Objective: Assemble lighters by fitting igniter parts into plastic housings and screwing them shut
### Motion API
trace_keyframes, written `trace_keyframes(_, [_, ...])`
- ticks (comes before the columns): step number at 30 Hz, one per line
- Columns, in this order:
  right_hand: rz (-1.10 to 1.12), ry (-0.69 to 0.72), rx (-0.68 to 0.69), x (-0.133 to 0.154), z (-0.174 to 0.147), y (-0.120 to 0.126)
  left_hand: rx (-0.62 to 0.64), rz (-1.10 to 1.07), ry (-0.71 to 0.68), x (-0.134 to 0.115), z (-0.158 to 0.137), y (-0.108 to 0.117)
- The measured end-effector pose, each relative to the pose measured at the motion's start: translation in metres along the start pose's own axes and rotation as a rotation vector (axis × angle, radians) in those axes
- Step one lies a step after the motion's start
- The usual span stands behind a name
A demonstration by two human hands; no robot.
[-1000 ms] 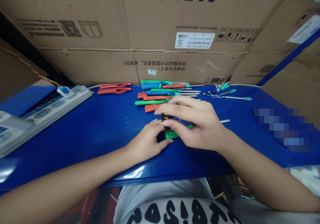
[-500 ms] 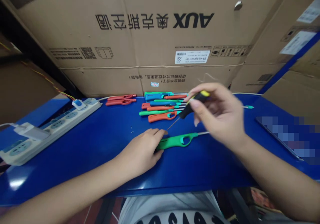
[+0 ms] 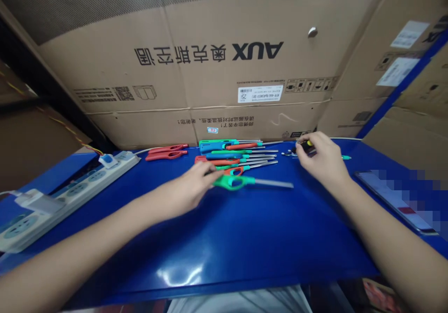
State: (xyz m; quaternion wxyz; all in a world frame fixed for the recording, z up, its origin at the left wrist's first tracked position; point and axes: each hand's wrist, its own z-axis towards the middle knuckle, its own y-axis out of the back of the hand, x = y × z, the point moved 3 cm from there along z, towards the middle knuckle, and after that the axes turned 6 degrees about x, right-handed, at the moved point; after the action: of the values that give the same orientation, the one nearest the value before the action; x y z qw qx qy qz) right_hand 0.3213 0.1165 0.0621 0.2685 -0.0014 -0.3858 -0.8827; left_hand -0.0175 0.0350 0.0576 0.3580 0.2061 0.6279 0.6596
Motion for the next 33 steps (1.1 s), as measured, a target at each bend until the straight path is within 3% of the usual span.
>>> trace_keyframes(4, [-0.094, -0.147, 0.267, -0.01, 0.001, -0.013, -0.123, 0.104, 0.072, 0.044, 0.026, 0.021])
trace_keyframes(8, [-0.182, -0.261, 0.573, -0.015, -0.008, -0.035, -0.154, 0.071, 0.119, 0.083, 0.051, 0.013])
trace_keyframes(12, [-0.181, -0.246, 0.645, -0.013, -0.016, -0.052, -0.176, 0.059, 0.148, 0.105, 0.072, 0.004])
trace_keyframes(15, [-0.181, -0.242, 0.652, -0.011, -0.019, -0.058, -0.253, 0.064, 0.199, 0.101, 0.077, 0.006])
trace_keyframes(18, [-0.176, -0.242, 0.659, -0.007, -0.02, -0.06, -0.332, 0.089, 0.234, 0.076, 0.067, 0.005])
trace_keyframes(20, [-0.172, -0.241, 0.664, -0.005, -0.02, -0.06, -0.292, 0.108, 0.185, 0.054, 0.058, -0.001])
trace_keyframes(23, [-0.163, -0.234, 0.673, 0.0, -0.021, -0.061, -0.13, 0.222, 0.057, 0.03, 0.046, -0.017])
trace_keyframes(33, [-0.145, -0.208, 0.677, 0.01, -0.026, -0.062, -0.073, 0.301, 0.095, 0.065, 0.039, -0.028])
